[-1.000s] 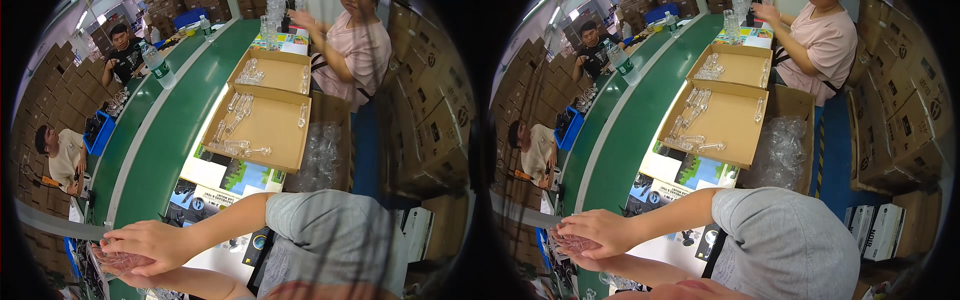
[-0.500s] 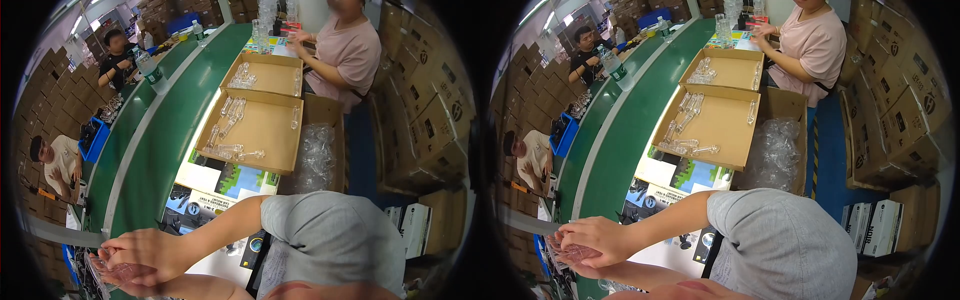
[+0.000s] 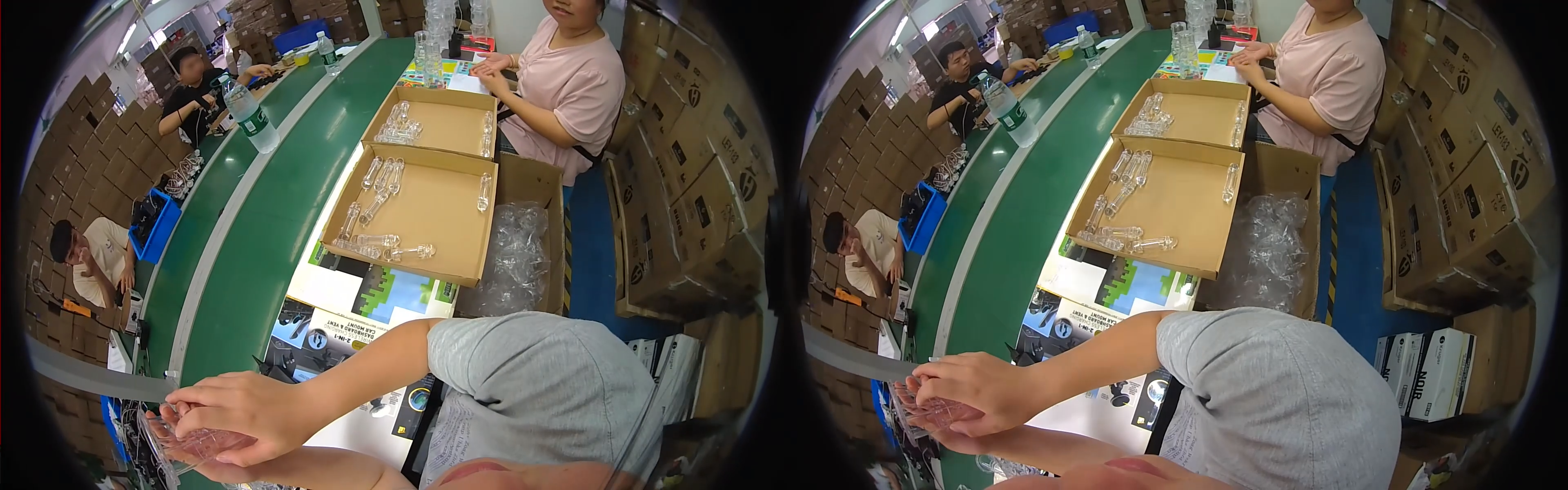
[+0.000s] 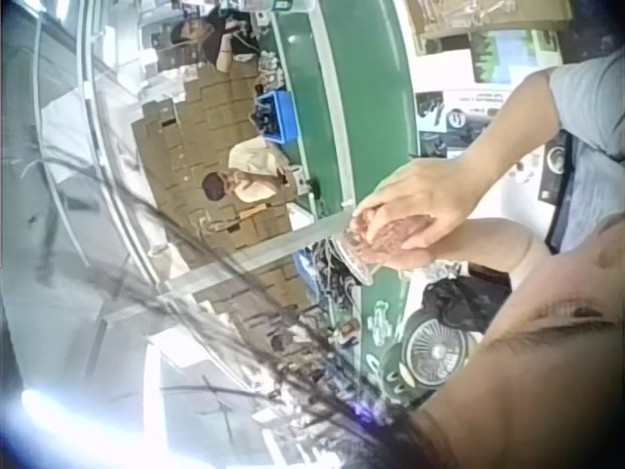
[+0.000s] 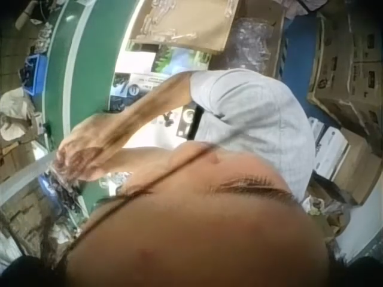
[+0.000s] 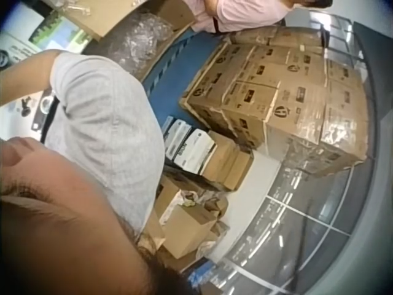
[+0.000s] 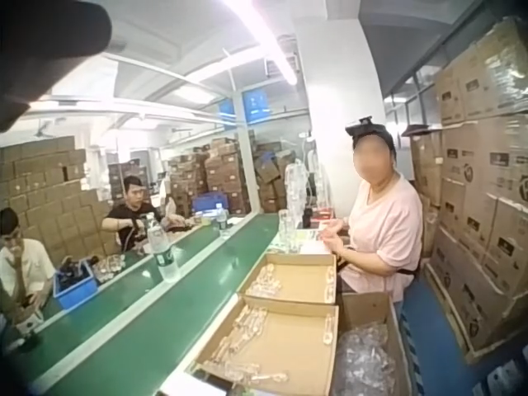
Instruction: Assembling clear plastic components and applying liquid from a squeeze bottle on a factory production line.
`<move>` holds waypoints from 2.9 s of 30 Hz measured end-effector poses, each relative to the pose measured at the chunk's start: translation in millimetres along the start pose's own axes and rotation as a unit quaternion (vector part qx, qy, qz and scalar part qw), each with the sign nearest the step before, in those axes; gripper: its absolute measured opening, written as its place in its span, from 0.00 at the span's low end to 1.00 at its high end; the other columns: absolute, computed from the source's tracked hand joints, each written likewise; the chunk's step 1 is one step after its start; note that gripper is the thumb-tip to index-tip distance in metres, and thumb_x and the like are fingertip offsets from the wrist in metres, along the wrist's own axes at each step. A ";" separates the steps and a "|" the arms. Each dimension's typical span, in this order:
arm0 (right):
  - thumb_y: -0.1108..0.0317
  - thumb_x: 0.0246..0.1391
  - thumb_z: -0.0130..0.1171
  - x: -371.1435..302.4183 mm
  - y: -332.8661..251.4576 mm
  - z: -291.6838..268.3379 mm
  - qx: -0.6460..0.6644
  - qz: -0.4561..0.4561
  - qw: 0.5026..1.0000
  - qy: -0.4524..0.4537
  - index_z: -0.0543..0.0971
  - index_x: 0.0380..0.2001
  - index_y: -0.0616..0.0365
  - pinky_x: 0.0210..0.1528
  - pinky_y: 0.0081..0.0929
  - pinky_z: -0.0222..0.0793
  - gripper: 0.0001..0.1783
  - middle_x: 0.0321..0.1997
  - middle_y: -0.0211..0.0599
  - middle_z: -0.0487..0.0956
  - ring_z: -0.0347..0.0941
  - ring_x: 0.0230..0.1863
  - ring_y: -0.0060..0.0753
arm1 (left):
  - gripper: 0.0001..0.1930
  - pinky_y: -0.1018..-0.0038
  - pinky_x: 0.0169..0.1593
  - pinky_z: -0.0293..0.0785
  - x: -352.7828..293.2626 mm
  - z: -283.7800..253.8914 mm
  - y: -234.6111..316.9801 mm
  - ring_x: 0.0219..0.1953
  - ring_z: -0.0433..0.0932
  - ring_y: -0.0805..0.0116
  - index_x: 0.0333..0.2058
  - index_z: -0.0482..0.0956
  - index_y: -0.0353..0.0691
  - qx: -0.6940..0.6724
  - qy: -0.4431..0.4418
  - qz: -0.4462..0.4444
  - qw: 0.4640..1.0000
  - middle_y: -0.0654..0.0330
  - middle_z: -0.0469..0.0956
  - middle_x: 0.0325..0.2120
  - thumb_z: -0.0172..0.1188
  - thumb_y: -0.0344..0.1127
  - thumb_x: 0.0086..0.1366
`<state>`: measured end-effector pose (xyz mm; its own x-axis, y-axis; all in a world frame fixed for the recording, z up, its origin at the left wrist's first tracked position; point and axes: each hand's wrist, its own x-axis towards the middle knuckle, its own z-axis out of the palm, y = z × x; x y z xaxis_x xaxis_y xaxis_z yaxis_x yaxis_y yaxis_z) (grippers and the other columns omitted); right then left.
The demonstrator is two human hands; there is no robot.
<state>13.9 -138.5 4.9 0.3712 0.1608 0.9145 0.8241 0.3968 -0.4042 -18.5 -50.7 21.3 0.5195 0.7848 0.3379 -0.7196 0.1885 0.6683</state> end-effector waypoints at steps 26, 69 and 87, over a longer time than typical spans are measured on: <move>0.66 0.33 0.61 -0.5 0.4 -1.1 -0.033 -0.021 0.999 0.017 0.68 0.40 0.55 0.41 0.37 0.65 0.25 0.49 0.48 0.66 0.67 0.43 0.50 | 0.26 0.63 0.57 0.59 -5.8 -2.5 -3.6 0.55 0.62 0.60 0.56 0.55 0.37 0.013 0.002 -0.005 1.000 0.52 0.62 0.52 0.35 0.49 0.66; 0.63 0.30 0.64 1.9 6.0 -6.3 -0.101 0.007 0.995 -0.014 0.66 0.42 0.52 0.44 0.36 0.61 0.31 0.42 0.43 0.67 0.64 0.45 0.45 | 0.26 0.66 0.58 0.57 -1.1 3.5 7.9 0.55 0.62 0.62 0.56 0.57 0.33 0.039 -0.041 -0.015 0.998 0.52 0.62 0.52 0.32 0.46 0.67; 0.68 0.31 0.60 11.3 7.1 -20.3 0.010 0.125 0.991 -0.047 0.63 0.39 0.57 0.30 0.32 0.64 0.27 0.27 0.37 0.70 0.70 0.30 0.40 | 0.25 0.68 0.49 0.65 -6.4 1.2 7.9 0.47 0.68 0.62 0.53 0.59 0.30 0.206 -0.184 0.065 0.959 0.50 0.65 0.48 0.48 0.42 0.63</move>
<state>32.6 -152.2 12.1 0.5208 0.3400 0.7831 0.7024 0.3507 -0.6194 -26.9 -55.0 25.2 0.6197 0.5099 0.5966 -0.5858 -0.2053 0.7840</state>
